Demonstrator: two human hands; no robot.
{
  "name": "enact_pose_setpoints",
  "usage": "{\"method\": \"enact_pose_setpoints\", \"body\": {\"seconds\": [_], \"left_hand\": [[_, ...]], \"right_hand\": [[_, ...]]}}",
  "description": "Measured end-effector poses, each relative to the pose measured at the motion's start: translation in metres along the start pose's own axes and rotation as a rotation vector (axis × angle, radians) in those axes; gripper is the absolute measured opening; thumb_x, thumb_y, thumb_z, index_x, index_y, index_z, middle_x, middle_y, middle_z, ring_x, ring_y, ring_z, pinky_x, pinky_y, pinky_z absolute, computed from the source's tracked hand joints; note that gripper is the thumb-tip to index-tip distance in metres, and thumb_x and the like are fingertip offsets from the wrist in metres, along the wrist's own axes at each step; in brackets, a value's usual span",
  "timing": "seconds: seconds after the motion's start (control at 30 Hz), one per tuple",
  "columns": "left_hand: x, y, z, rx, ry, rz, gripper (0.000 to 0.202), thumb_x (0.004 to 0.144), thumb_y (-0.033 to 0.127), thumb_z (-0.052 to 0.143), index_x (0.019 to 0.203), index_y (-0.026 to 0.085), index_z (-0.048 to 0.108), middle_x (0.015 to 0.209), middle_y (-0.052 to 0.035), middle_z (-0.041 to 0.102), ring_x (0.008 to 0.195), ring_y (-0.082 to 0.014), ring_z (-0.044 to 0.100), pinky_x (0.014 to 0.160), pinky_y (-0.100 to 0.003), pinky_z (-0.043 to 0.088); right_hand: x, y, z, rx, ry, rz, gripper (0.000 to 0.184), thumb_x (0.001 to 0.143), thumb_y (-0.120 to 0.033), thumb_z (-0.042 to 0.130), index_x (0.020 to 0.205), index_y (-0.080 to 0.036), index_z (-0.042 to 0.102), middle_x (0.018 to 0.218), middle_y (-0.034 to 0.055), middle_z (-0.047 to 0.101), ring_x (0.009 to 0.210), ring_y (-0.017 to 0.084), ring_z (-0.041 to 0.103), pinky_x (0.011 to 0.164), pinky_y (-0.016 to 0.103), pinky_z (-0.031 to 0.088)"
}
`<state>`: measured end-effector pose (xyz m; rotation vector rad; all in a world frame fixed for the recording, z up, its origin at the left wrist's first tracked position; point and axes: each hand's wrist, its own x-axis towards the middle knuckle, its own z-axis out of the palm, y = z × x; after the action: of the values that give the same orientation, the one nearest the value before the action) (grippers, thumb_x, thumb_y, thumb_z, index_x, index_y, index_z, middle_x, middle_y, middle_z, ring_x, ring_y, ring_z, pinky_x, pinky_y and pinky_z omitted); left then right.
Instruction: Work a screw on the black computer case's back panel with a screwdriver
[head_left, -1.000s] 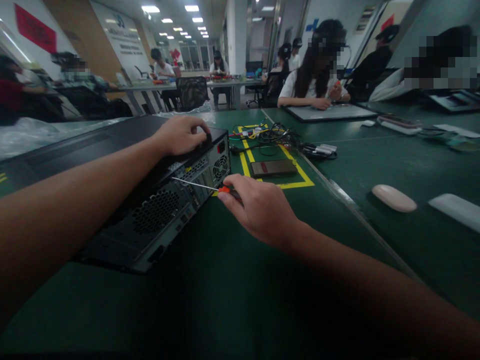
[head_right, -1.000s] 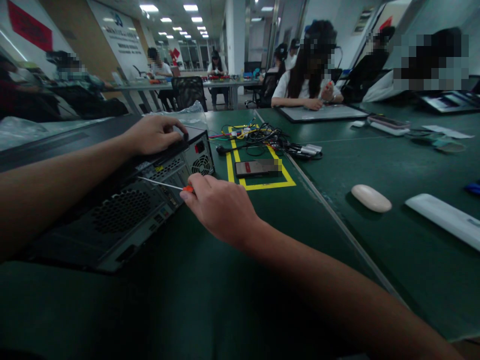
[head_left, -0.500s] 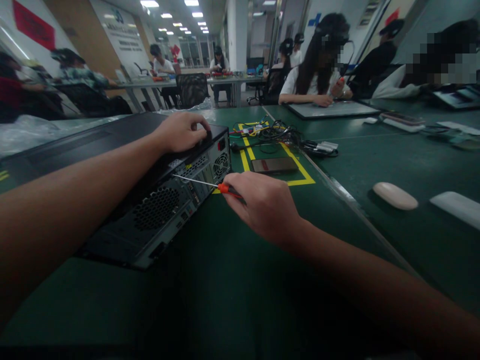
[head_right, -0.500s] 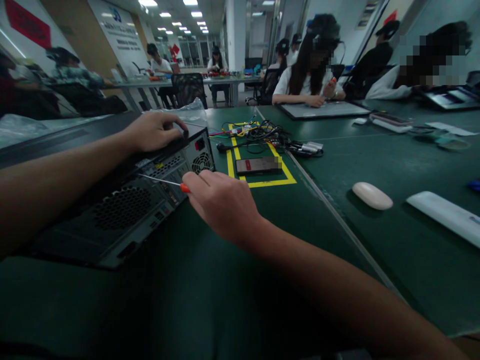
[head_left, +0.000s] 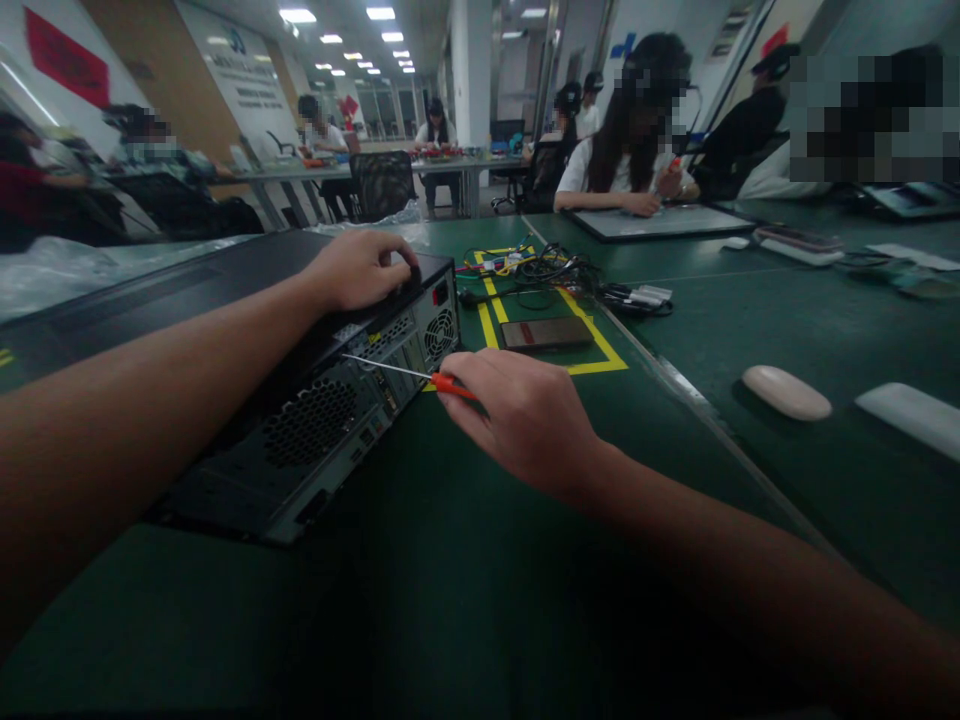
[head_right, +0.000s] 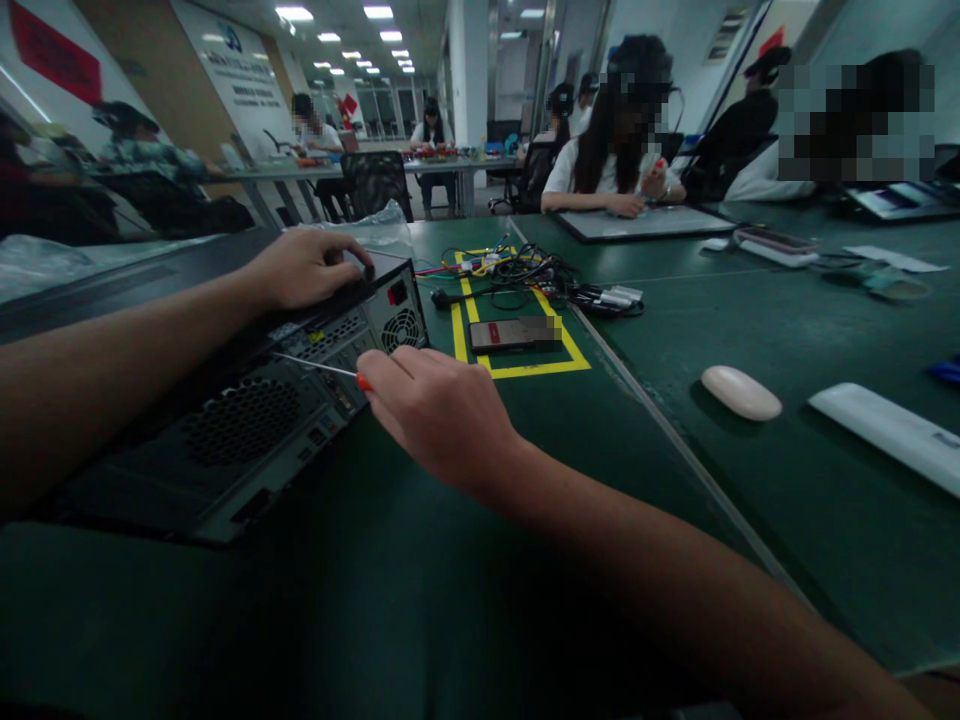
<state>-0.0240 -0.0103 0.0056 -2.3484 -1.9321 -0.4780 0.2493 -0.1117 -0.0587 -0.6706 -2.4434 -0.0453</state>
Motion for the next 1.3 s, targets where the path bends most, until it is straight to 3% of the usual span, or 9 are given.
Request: {"method": "enact_pose_setpoints", "body": {"seconds": [0.4, 0.73, 1.07, 1.3], "left_hand": [[0.001, -0.002, 0.000, -0.012, 0.002, 0.003, 0.043, 0.090, 0.032, 0.056, 0.121, 0.016, 0.082, 0.082, -0.0042, 0.068, 0.081, -0.0231, 0.058, 0.086, -0.041, 0.045], [-0.006, 0.007, -0.005, 0.024, -0.017, 0.014, 0.047, 0.095, 0.030, 0.054, 0.128, 0.009, 0.080, 0.085, -0.0028, 0.065, 0.081, -0.0194, 0.052, 0.083, -0.037, 0.041], [0.003, -0.006, 0.002, -0.028, 0.009, 0.022, 0.043, 0.089, 0.034, 0.057, 0.118, 0.017, 0.083, 0.080, -0.0047, 0.068, 0.079, -0.0234, 0.057, 0.083, -0.041, 0.044], [0.001, -0.004, 0.000, -0.004, 0.007, 0.023, 0.046, 0.089, 0.033, 0.055, 0.122, 0.015, 0.082, 0.077, -0.0032, 0.066, 0.080, -0.0225, 0.057, 0.082, -0.040, 0.043]], "right_hand": [[0.000, -0.001, -0.003, 0.024, -0.018, 0.026, 0.026, 0.113, -0.027, 0.054, 0.120, -0.013, 0.075, 0.114, 0.0124, 0.081, 0.099, 0.024, 0.075, 0.081, 0.034, 0.049], [0.000, -0.001, -0.003, 0.042, -0.009, 0.030, 0.027, 0.112, -0.031, 0.054, 0.116, -0.014, 0.075, 0.111, 0.0120, 0.081, 0.096, 0.023, 0.073, 0.080, 0.034, 0.047], [0.001, -0.001, -0.004, 0.063, -0.030, 0.050, 0.029, 0.113, -0.033, 0.054, 0.117, -0.013, 0.075, 0.114, 0.0129, 0.081, 0.098, 0.024, 0.073, 0.081, 0.035, 0.047], [0.000, -0.001, -0.004, 0.059, -0.023, 0.061, 0.030, 0.112, -0.035, 0.055, 0.115, -0.014, 0.075, 0.111, 0.0124, 0.081, 0.093, 0.023, 0.072, 0.078, 0.035, 0.045]]}}
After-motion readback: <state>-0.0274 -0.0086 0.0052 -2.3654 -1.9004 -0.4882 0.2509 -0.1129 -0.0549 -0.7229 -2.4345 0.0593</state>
